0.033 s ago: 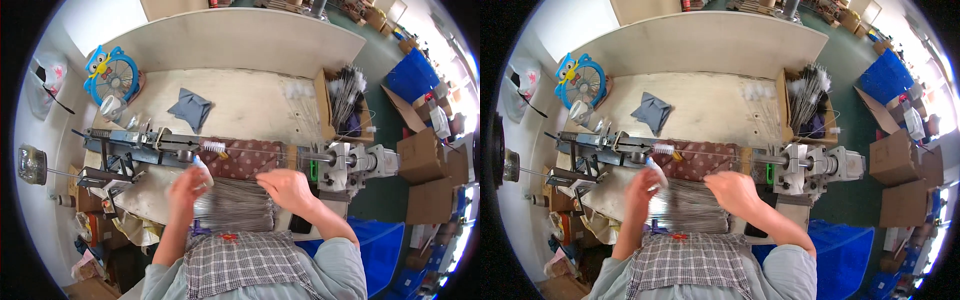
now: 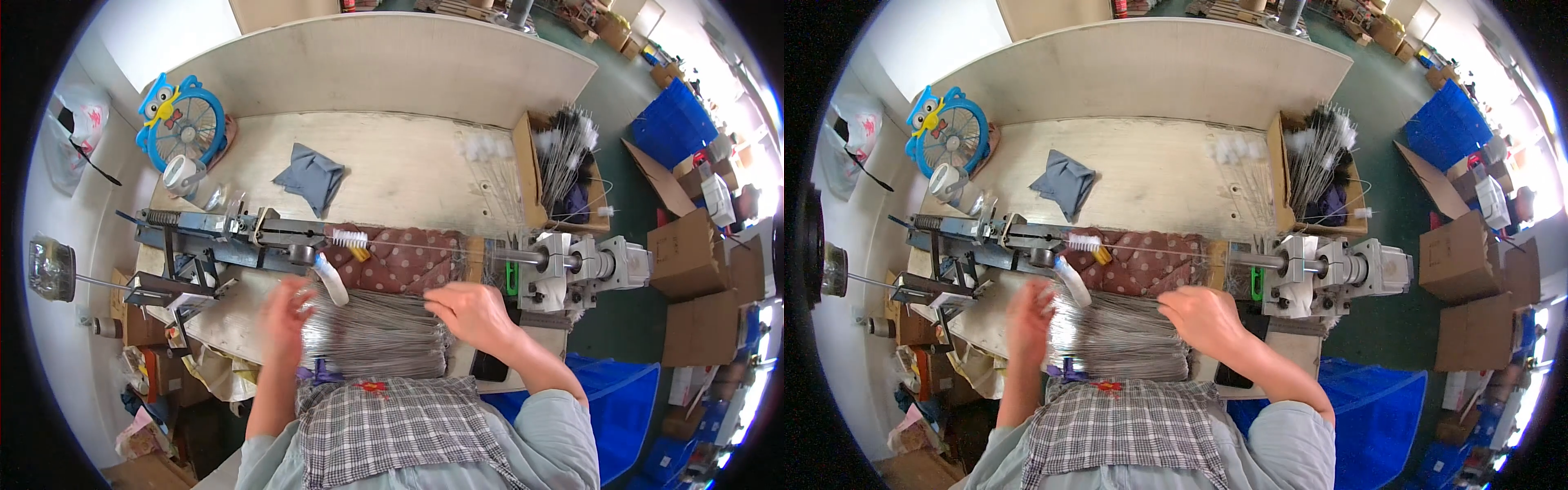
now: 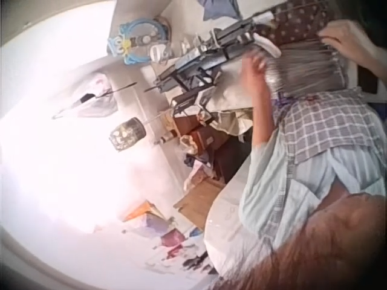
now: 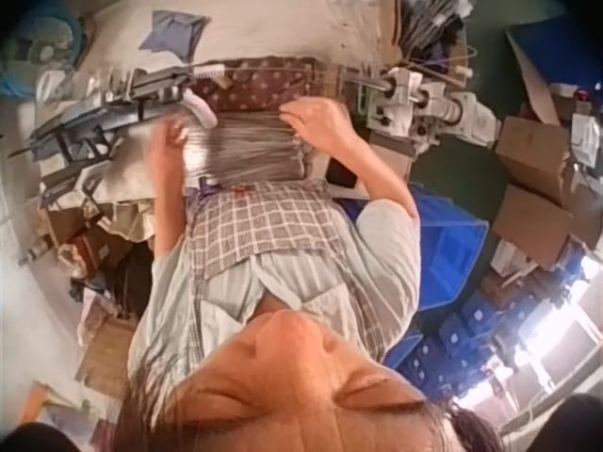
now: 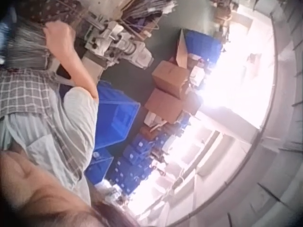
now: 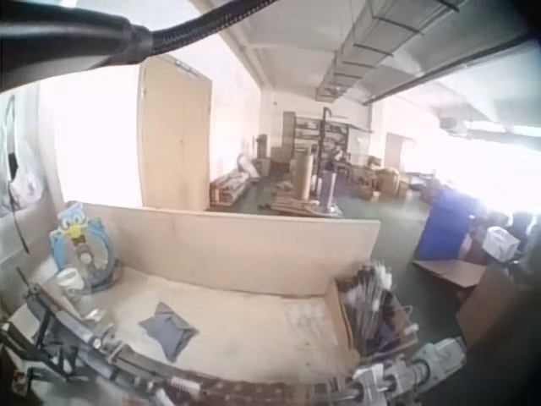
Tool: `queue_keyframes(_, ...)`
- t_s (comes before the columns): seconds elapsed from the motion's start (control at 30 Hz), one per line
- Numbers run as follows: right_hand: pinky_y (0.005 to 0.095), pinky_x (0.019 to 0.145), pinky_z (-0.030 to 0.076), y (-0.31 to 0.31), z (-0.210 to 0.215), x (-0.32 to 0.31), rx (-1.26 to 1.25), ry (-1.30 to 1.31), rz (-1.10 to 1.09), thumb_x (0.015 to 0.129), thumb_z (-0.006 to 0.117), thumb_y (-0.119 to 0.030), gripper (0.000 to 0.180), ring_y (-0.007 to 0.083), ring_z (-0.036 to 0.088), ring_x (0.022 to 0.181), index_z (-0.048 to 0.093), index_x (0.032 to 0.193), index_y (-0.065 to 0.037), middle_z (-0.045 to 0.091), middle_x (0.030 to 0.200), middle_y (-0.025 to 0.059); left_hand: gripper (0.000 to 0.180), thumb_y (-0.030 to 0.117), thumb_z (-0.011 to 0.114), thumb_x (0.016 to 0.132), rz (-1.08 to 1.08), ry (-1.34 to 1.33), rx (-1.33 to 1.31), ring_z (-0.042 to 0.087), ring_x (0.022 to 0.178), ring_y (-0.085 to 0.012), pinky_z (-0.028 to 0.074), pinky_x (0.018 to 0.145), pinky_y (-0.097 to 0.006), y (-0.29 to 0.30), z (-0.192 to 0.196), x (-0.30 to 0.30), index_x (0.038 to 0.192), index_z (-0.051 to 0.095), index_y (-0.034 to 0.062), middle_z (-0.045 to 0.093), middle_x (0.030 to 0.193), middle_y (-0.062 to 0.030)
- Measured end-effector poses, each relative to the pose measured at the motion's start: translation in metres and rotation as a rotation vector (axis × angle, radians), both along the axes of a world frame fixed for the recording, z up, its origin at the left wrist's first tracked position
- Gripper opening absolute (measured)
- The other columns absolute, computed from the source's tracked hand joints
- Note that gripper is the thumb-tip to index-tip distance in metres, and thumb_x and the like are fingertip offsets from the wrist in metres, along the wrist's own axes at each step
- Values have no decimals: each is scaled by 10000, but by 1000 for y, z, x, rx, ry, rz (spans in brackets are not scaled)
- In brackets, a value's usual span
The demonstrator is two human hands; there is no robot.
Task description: The person is using a specialized machine to wrap and assemble small cleaning brushes by feeding material onto a rotating core.
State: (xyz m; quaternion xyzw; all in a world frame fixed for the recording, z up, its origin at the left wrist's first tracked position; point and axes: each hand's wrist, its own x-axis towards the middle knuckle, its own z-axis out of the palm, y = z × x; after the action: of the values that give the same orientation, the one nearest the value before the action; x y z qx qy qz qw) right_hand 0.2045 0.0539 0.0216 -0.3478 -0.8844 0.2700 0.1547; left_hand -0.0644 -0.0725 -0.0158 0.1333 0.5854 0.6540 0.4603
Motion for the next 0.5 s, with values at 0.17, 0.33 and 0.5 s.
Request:
queue_keyframes(0.17,373,647,499,-15,-30,10,-146,-151,14,792,608,-214,135,251,624,773,686,853,-122,634,795,37,331,330,582,868,806,-364,112,569,843,-129,445,653,-252,-144,-101,-181,1089,573,83,611,992,-40)
queue_keyframes(0.33,383,629,494,-7,-12,5,-48,-221,2,788,593,-205,119,245,619,758,680,769,-127,617,770,33,188,204,615,832,727,-127,157,590,661,-93,483,587,-206,-224,-100,-265,961,634,69,630,772,10)
queue_keyframes(0.5,391,611,489,-9,-8,10,46,-256,-11,817,579,-216,133,259,614,733,652,774,-113,597,743,42,242,134,610,811,927,128,76,610,766,-118,497,643,-219,-225,-142,-263,1044,614,68,657,944,-33)
